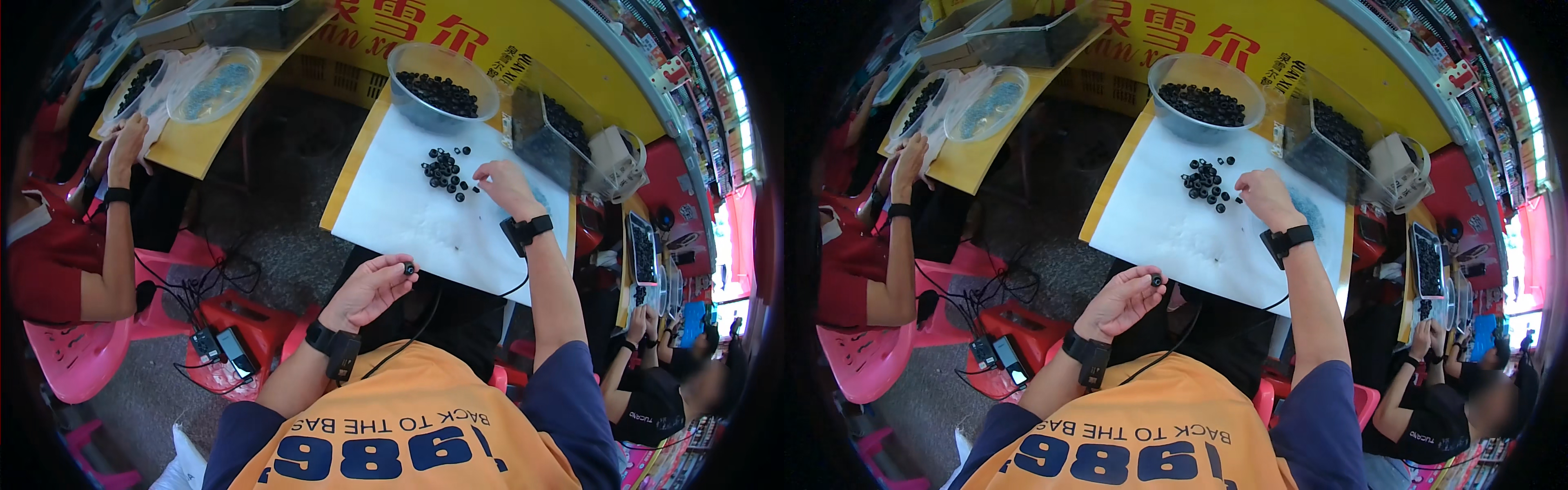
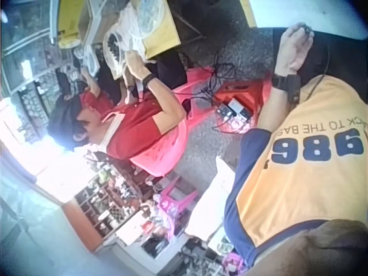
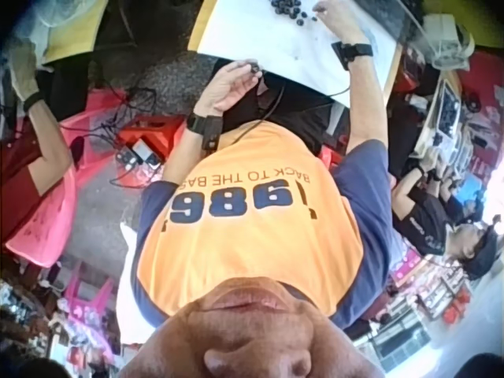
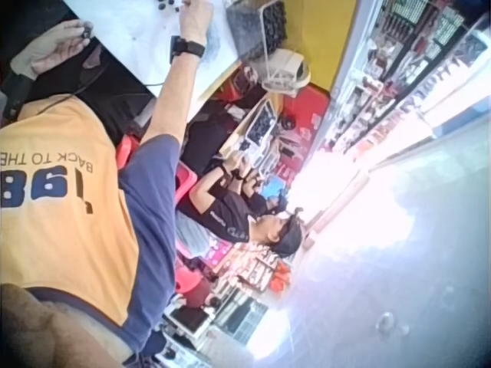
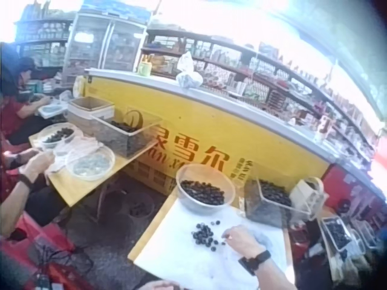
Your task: Assembling small black plastic parts with white inserts and sorting them into containers.
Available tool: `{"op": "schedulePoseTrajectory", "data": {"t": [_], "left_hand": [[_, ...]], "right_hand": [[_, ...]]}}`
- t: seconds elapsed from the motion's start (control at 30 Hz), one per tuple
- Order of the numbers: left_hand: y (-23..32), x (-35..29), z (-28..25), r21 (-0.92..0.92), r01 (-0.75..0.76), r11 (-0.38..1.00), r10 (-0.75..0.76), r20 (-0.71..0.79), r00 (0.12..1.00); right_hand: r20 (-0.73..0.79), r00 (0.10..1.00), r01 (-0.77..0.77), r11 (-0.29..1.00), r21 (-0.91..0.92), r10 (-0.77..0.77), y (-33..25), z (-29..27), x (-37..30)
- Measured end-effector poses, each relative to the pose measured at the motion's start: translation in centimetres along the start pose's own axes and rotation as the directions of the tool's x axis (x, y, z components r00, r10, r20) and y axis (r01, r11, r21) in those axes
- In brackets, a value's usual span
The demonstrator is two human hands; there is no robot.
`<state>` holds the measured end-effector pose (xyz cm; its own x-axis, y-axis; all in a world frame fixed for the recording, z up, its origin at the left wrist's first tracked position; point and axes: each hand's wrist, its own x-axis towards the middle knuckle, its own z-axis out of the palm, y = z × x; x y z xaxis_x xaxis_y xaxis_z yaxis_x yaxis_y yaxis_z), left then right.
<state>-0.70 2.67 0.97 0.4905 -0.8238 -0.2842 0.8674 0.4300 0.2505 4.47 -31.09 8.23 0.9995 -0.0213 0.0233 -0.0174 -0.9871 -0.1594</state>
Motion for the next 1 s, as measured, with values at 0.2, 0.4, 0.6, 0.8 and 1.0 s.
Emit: {"op": "schedulePoseTrajectory", "data": {"t": [0.2,0.4,0.6,0.8,1.0], "left_hand": [[0.4,0.4,-0.1,0.018,-0.021,1.000,0.020,0.041,0.999],[0.8,0.3,-0.5,0.017,-0.093,0.996,0.091,0.073,0.993],[0.0,0.1,0.2,0.078,-0.072,0.994,0.067,0.067,0.996],[-0.6,0.1,0.3,0.012,-0.053,0.999,0.053,0.045,0.998],[-0.8,0.2,0.0,-0.013,-0.050,0.999,0.051,0.036,0.998]], "right_hand": [[0.033,0.999,-0.033,0.982,-0.187,0.040,-1.4,1.9,-0.8],[-0.195,0.977,-0.055,0.982,0.182,0.091,-3.4,1.5,-2.7],[0.087,0.978,-0.142,0.298,0.944,0.189,-12.2,-0.2,-10.0],[0.023,0.965,-0.102,0.290,0.951,0.263,-15.8,0.6,-14.2],[-0.146,0.955,-0.042,0.607,0.794,0.258,-17.5,0.5,-14.5]]}}
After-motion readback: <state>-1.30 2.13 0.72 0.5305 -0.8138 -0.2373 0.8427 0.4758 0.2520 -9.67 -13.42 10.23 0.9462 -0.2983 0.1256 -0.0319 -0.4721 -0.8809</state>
